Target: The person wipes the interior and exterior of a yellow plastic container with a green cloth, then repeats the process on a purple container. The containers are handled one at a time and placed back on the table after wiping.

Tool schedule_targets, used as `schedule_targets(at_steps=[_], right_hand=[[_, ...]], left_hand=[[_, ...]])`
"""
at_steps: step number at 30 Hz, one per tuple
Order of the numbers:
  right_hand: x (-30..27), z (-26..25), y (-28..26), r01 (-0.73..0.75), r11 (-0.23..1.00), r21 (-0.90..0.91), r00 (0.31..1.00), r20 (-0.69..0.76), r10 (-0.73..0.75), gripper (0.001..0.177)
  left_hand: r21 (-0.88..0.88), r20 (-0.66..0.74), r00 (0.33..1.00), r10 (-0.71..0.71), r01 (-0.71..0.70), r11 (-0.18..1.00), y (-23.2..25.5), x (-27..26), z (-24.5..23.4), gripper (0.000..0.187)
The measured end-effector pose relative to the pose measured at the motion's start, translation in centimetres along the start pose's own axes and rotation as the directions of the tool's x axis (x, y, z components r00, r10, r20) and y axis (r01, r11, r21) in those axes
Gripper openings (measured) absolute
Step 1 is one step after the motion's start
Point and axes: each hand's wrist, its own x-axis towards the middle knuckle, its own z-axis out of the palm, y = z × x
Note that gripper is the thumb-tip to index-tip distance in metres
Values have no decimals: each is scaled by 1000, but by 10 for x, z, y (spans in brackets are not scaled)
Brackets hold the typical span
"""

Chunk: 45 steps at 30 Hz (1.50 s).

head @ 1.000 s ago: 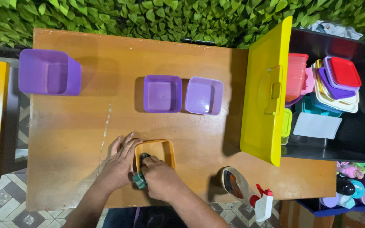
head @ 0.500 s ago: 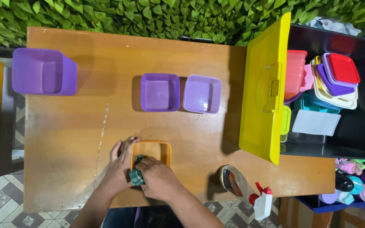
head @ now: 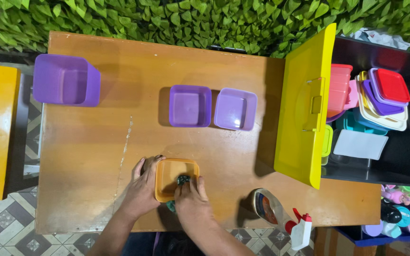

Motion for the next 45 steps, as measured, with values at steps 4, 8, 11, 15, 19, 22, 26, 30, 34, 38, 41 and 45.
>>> schedule_targets(at_steps=[4, 8, 11, 15, 19, 22, 26, 30, 34, 38, 41, 45], right_hand=[[7, -4, -16, -126, 967, -220, 988, 59, 142, 69], [29, -40, -12, -116, 990, -79, 902, 410, 138, 72], [33, -66, -10, -151, 989, -3, 824, 552, 127, 65], [25, -85, -2, -260, 934, 246, 895, 426, 137, 62], [29, -83, 8, -255, 916, 311, 927, 348, 140, 56], [38, -74, 4, -282, 932, 226, 898, 405, 174, 51], [52, -63, -20, -320, 946, 58, 852, 454, 261, 42], [61, -58, -26, -338, 923, 182, 878, 414, 240, 43], [53, -57, -14, -220, 895, 388, 954, 276, 115, 60], [38, -53, -10, -116, 877, 465, 992, 19, 121, 70], [34, -44, -16, -250, 967, 43, 962, -101, 253, 66], [46, -33, -14, -325, 922, 209, 936, 209, 283, 66]], left_hand=[[-19, 56, 996, -67, 68, 997, 3, 3, 3, 110], [4, 20, 1000, -5, 5, 1000, -1, 0, 3, 103], [-4, 59, 997, -46, 46, 999, -4, -2, 6, 99], [68, 52, 998, -29, 25, 997, -8, -3, 7, 97], [-22, 70, 998, -7, 8, 1000, -10, -3, 6, 127], [1, 65, 998, -2, 2, 1000, -8, -1, 6, 128], [-27, 79, 997, -19, 21, 999, -6, -1, 4, 119], [-46, 122, 989, -77, 83, 996, -9, -3, 5, 119], [-35, 41, 999, -17, 18, 999, -13, -4, 10, 105], [-37, 17, 1000, 4, -4, 999, -12, -3, 11, 114], [-45, 33, 999, -2, 4, 999, -10, -3, 8, 124], [5, 48, 999, -20, 20, 1000, -9, -2, 8, 121]])
